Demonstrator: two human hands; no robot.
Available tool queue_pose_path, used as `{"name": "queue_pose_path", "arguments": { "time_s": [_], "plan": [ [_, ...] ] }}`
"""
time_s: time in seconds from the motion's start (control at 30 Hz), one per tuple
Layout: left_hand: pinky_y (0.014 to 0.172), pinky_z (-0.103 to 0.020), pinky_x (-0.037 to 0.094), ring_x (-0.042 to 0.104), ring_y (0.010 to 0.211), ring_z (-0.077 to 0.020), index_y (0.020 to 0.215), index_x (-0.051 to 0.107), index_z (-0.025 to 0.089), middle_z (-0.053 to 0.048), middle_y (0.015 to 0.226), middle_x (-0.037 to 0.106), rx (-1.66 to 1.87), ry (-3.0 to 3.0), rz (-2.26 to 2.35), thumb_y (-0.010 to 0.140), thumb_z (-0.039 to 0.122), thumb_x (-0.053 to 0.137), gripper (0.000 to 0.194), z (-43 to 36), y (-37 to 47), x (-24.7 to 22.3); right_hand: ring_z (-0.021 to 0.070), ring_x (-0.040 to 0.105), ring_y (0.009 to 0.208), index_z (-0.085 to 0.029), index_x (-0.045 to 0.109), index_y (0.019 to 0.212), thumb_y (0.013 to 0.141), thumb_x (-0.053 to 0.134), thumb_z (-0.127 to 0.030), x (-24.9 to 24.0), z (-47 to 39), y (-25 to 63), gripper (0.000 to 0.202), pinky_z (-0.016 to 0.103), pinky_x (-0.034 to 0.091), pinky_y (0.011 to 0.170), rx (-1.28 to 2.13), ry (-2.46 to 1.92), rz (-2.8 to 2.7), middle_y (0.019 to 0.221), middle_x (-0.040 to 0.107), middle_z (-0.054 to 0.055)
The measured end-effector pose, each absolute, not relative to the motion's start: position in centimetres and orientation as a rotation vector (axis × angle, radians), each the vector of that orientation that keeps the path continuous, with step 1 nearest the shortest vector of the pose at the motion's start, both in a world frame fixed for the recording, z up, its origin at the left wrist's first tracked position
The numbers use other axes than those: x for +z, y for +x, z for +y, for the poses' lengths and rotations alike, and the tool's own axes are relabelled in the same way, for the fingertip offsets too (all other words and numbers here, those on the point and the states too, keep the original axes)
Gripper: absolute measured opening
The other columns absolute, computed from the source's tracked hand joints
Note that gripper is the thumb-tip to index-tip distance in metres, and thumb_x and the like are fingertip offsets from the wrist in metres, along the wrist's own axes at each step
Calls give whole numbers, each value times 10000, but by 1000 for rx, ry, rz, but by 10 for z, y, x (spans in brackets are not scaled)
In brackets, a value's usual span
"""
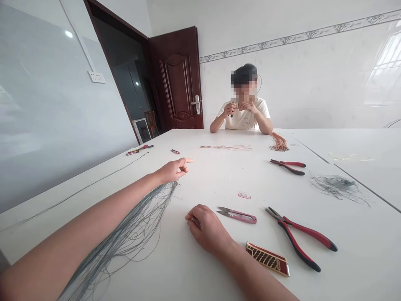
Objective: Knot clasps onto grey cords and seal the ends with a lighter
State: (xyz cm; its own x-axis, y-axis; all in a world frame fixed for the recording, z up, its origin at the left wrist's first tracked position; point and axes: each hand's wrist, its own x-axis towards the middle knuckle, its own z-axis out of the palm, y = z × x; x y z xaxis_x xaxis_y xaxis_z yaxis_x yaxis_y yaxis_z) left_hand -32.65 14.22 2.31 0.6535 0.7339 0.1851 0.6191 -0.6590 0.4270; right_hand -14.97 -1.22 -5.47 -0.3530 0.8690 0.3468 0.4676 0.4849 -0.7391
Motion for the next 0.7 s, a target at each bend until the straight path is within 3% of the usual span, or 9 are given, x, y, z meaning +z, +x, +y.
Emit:
{"name": "queue_pose_path", "arguments": {
  "time_s": [0.3,0.7],
  "plan": [
    [780,-369,519,600,884,-166,1164,525,149,-71,1056,595,-46,2548,1194,877,330,530,340,159,-345,3,166,578,778,-178,586,831,827,470,-89,-54,-14,-149,146,283,459,673,715,-1120,-1984,878,621,45],
    [774,-368,522,600,884,-168,1185,511,153,-75,1070,591,-175,2516,1320,879,330,526,353,156,-329,11,153,583,770,-170,600,832,822,473,-65,-52,-13,-150,164,266,462,670,701,-1127,-1982,883,631,41]
  ]
}}
